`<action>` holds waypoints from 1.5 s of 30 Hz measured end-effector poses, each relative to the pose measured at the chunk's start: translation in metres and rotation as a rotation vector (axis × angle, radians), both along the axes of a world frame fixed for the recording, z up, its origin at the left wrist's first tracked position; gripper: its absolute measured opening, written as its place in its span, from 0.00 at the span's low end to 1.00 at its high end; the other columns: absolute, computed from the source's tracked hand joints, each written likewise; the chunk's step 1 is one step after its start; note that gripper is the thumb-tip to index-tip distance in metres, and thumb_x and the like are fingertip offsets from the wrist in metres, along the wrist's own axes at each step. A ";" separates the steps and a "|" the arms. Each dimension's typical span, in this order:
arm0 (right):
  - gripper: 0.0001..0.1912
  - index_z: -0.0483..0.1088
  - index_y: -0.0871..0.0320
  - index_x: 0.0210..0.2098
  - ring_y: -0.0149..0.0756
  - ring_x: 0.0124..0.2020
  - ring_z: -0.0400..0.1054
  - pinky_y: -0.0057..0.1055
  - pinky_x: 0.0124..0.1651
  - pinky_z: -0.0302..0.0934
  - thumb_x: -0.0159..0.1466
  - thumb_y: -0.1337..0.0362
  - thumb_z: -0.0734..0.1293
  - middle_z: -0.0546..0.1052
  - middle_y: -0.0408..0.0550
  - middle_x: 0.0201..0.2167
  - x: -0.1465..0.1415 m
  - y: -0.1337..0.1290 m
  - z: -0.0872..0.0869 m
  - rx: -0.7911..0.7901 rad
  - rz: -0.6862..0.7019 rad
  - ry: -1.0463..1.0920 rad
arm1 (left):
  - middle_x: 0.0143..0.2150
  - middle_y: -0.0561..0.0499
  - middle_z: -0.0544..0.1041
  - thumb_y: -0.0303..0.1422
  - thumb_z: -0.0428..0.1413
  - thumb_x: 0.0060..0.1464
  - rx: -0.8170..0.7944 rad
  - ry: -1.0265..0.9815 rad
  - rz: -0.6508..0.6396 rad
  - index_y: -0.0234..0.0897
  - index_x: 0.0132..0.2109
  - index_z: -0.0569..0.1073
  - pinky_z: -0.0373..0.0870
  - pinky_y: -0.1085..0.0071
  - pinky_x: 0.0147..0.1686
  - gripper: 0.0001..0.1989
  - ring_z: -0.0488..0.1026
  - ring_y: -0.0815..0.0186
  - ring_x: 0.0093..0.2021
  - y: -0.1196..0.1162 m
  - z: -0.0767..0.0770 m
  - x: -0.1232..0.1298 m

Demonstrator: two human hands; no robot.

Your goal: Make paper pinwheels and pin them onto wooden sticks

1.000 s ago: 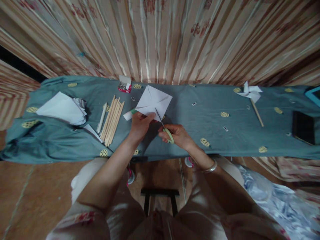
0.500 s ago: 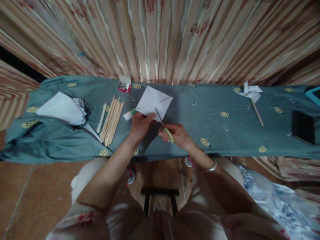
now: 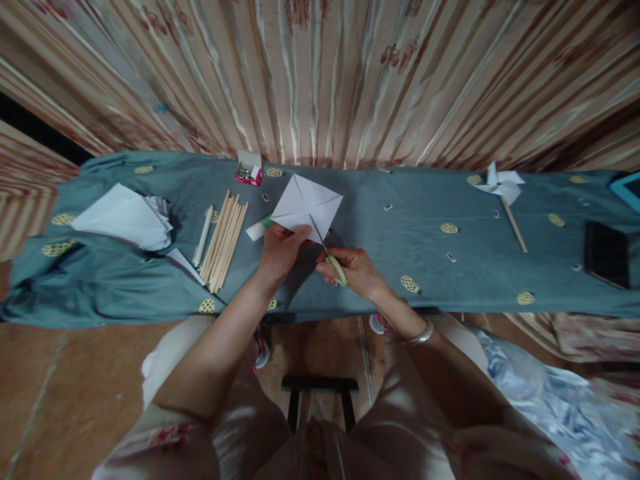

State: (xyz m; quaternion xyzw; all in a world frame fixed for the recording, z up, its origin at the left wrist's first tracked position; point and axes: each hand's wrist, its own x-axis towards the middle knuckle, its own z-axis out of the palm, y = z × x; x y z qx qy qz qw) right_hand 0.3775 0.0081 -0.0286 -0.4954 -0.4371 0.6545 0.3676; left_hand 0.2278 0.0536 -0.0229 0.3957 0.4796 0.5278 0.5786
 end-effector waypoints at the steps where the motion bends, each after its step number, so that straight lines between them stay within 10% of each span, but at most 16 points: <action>1: 0.23 0.74 0.59 0.27 0.24 0.17 0.63 0.23 0.22 0.57 0.42 0.49 0.80 0.71 0.37 0.15 0.000 0.000 0.000 -0.002 -0.001 0.001 | 0.26 0.53 0.77 0.34 0.64 0.38 0.000 0.001 -0.002 0.35 0.28 0.75 0.71 0.73 0.28 0.09 0.71 0.69 0.26 0.000 0.000 0.000; 28: 0.29 0.74 0.60 0.33 0.28 0.21 0.68 0.25 0.26 0.61 0.41 0.46 0.79 0.73 0.38 0.19 0.008 -0.004 -0.009 -0.038 0.078 -0.080 | 0.30 0.53 0.79 0.33 0.64 0.39 -0.024 0.006 0.016 0.37 0.31 0.76 0.74 0.72 0.30 0.09 0.74 0.67 0.29 0.004 0.001 -0.004; 35: 0.18 0.75 0.59 0.41 0.31 0.23 0.67 0.27 0.28 0.54 0.58 0.51 0.73 0.75 0.41 0.22 0.029 -0.009 0.000 0.333 0.157 -0.867 | 0.31 0.52 0.79 0.33 0.64 0.40 -0.005 -0.005 0.037 0.38 0.32 0.75 0.75 0.71 0.32 0.09 0.74 0.67 0.30 0.011 -0.001 -0.009; 45: 0.22 0.69 0.62 0.53 0.52 0.41 0.78 0.35 0.40 0.63 0.65 0.55 0.66 0.82 0.60 0.37 0.077 -0.008 0.017 0.276 0.068 -1.540 | 0.29 0.51 0.79 0.30 0.63 0.40 -0.087 0.101 -0.057 0.37 0.29 0.76 0.72 0.71 0.30 0.06 0.74 0.65 0.29 0.002 -0.007 -0.002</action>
